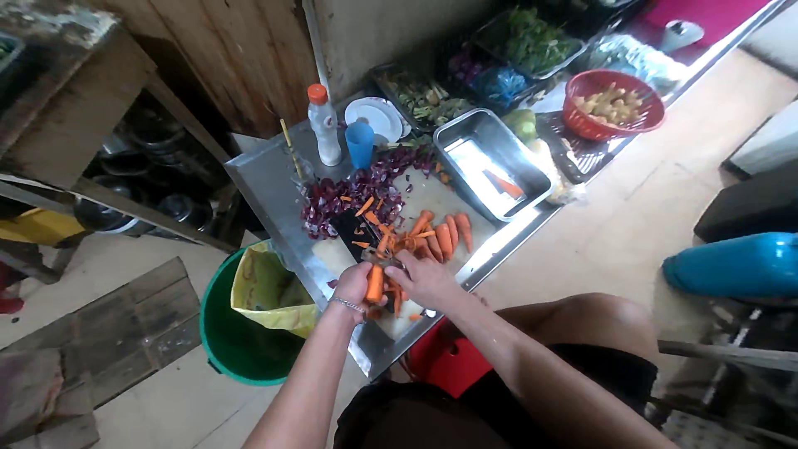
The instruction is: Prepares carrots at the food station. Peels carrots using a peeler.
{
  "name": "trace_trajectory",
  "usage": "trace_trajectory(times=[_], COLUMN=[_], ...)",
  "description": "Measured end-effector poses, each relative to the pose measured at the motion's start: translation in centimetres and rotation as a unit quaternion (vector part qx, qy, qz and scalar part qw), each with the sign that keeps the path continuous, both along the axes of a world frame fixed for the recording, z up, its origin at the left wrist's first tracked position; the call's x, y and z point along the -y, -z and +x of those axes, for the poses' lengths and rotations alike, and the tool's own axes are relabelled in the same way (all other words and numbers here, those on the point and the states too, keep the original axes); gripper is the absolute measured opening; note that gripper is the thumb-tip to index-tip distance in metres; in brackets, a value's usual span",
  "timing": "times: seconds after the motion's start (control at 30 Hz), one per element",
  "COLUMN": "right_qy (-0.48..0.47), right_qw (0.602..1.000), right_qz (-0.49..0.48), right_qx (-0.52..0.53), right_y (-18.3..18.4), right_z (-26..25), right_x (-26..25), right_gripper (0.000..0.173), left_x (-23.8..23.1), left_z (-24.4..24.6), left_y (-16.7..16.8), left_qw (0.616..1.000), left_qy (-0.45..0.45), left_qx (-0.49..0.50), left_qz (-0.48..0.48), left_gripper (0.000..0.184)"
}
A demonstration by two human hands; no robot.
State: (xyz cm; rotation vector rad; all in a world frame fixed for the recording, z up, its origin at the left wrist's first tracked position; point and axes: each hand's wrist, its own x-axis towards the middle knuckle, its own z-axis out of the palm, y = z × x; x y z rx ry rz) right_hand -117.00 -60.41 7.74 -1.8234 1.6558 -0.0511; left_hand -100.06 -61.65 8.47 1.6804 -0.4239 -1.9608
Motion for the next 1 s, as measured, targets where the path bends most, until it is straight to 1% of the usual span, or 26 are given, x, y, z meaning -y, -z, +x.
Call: trace_trajectory(times=[0.07,0.13,0.17,0.27,0.3,0.33,0.37,0.43,0.47,0.53,0.6,0.7,0.77,0.83,0.9,1.0], right_qy=[0.001,0.043,0.079,0.198,0.223,0.228,0.21,0.133,0.093,0.025,-0.012,-0.023,0.015,0.051,0.046,-0.011], right_qw=[1.0,0.998,0.996,0.969,0.957,0.95,0.955,0.98,0.989,0.997,0.997,0.994,0.997,0.997,0.996,0.995], right_qz=[-0.014,0.003,0.025,0.099,0.113,0.122,0.112,0.057,0.028,-0.014,-0.054,-0.089,-0.056,-0.044,-0.041,-0.048], right_qx=[-0.024,-0.036,-0.02,0.107,0.149,0.173,0.176,0.133,0.11,0.072,0.057,0.05,0.044,0.045,0.068,0.088], right_y=[1.6,3.2,3.6,3.3,3.0,2.3,1.3,-0.4,-1.0,-1.5,-1.1,0.2,1.7,2.4,1.4,-0.7], right_z=[-1.2,-2.2,-2.5,-2.2,-1.5,-0.7,0.0,1.7,2.3,3.2,3.3,2.0,0.5,-0.8,-0.7,0.7], right_x=[0.9,1.9,2.3,2.1,1.2,0.2,-0.8,-3.2,-4.3,-5.9,-6.4,-5.2,-3.6,-2.3,-2.4,-4.2], right_gripper=[0.058,0.062,0.063,0.062,0.063,0.063,0.06,0.053,0.052,0.053,0.053,0.055,0.054,0.056,0.056,0.055], left_x=[-0.3,-0.9,-1.1,-1.3,-1.2,-1.0,-0.8,-0.5,-0.5,-0.3,-0.5,-1.2,-1.3,-1.3,-1.3,-1.3], left_z=[0.1,0.5,0.8,1.5,1.6,1.7,1.7,1.6,1.6,1.4,1.0,1.0,0.7,0.6,0.8,1.0], left_y=[0.1,0.7,1.2,1.3,1.0,0.9,0.9,1.2,1.3,1.3,1.1,1.2,0.7,0.2,0.0,0.8], left_qw=[1.0,0.999,0.999,0.997,0.996,0.994,0.993,0.992,0.99,0.981,0.972,0.978,0.985,0.988,0.99,0.989], left_qy=[0.01,0.027,0.031,-0.008,-0.033,-0.056,-0.072,-0.09,-0.103,-0.139,-0.162,-0.119,-0.09,-0.075,-0.074,-0.074], left_qx=[-0.019,-0.033,-0.042,-0.074,-0.084,-0.09,-0.091,-0.09,-0.097,-0.134,-0.169,-0.169,-0.14,-0.126,-0.115,-0.125], left_qz=[0.006,-0.005,-0.012,-0.011,-0.003,0.002,0.002,0.001,-0.003,0.005,0.013,0.008,0.036,0.046,0.033,-0.001], left_gripper=[0.038,0.041,0.042,0.045,0.045,0.046,0.046,0.047,0.046,0.041,0.042,0.047,0.049,0.044,0.044,0.048])
